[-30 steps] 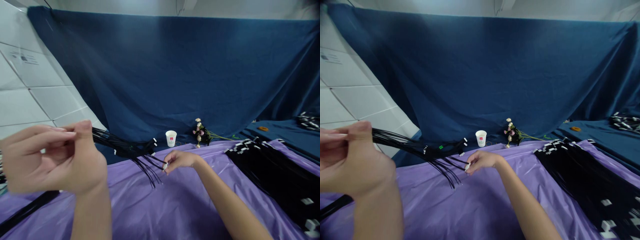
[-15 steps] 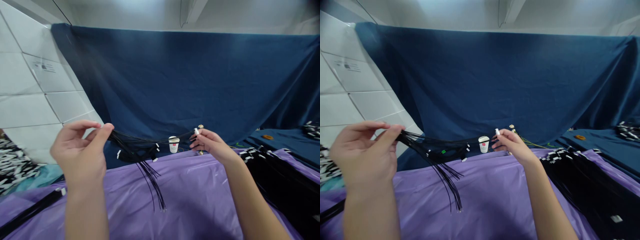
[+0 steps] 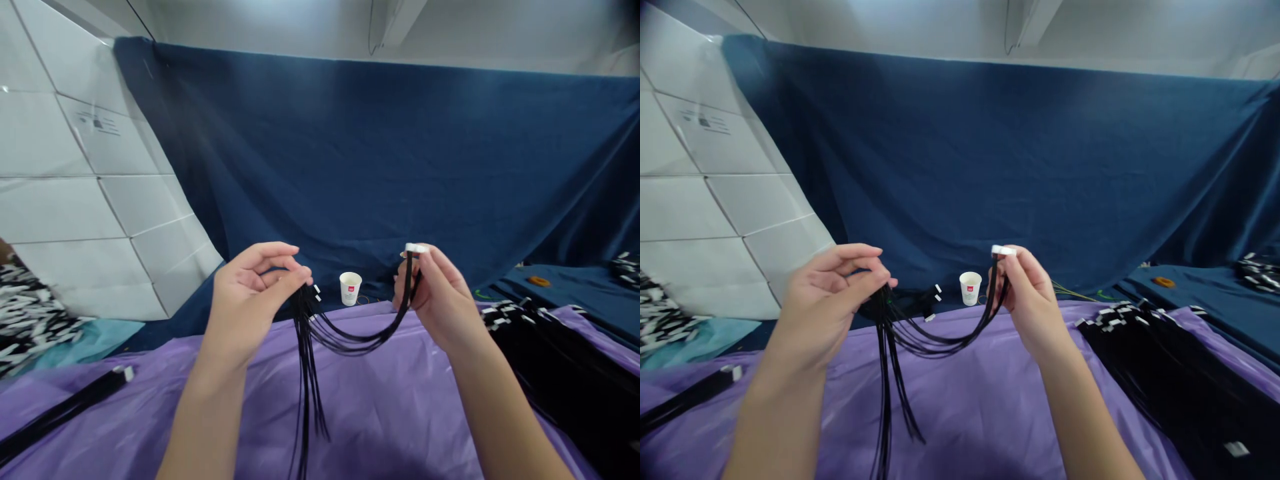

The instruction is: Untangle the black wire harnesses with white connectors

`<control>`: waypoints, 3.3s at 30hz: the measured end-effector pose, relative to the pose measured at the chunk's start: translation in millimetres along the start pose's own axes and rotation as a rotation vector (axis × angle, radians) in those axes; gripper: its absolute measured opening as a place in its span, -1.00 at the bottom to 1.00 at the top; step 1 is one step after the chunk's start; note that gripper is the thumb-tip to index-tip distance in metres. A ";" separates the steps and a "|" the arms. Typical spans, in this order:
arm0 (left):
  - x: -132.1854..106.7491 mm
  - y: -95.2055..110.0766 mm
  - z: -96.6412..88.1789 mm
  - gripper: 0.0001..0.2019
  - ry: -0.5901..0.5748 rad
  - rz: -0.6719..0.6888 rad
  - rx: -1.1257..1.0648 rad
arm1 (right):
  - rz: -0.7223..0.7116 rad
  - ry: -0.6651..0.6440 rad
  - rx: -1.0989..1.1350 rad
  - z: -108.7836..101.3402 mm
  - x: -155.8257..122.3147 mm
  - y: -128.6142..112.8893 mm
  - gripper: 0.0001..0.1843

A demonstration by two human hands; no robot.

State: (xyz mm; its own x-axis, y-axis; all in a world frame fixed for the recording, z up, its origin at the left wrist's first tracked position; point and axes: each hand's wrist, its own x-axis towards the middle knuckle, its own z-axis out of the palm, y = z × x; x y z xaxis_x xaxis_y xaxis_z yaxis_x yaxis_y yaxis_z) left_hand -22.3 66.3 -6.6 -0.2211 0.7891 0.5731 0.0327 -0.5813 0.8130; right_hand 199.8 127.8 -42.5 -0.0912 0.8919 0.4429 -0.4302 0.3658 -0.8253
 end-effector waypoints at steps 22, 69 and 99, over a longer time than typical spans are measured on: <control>-8.4 -5.5 23.5 -0.78 -0.263 -0.205 -0.028 | -0.125 -0.297 -0.375 38.5 -32.4 13.7 -0.86; -7.3 -5.0 18.9 -0.84 -0.194 -0.142 0.040 | 0.523 -1.086 -0.245 20.0 -17.0 21.0 -0.64; -12.5 2.7 13.6 -0.88 -0.096 0.013 0.086 | -0.245 -0.639 -0.802 36.6 -28.3 31.5 -0.61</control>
State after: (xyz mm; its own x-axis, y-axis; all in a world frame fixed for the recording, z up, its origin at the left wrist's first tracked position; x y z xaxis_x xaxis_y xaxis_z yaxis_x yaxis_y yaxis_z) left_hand -6.2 57.6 -10.1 -0.1260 0.7992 0.5878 0.1199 -0.5759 0.8087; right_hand 155.9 104.3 -68.2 -0.6390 0.5493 0.5384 0.1976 0.7937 -0.5753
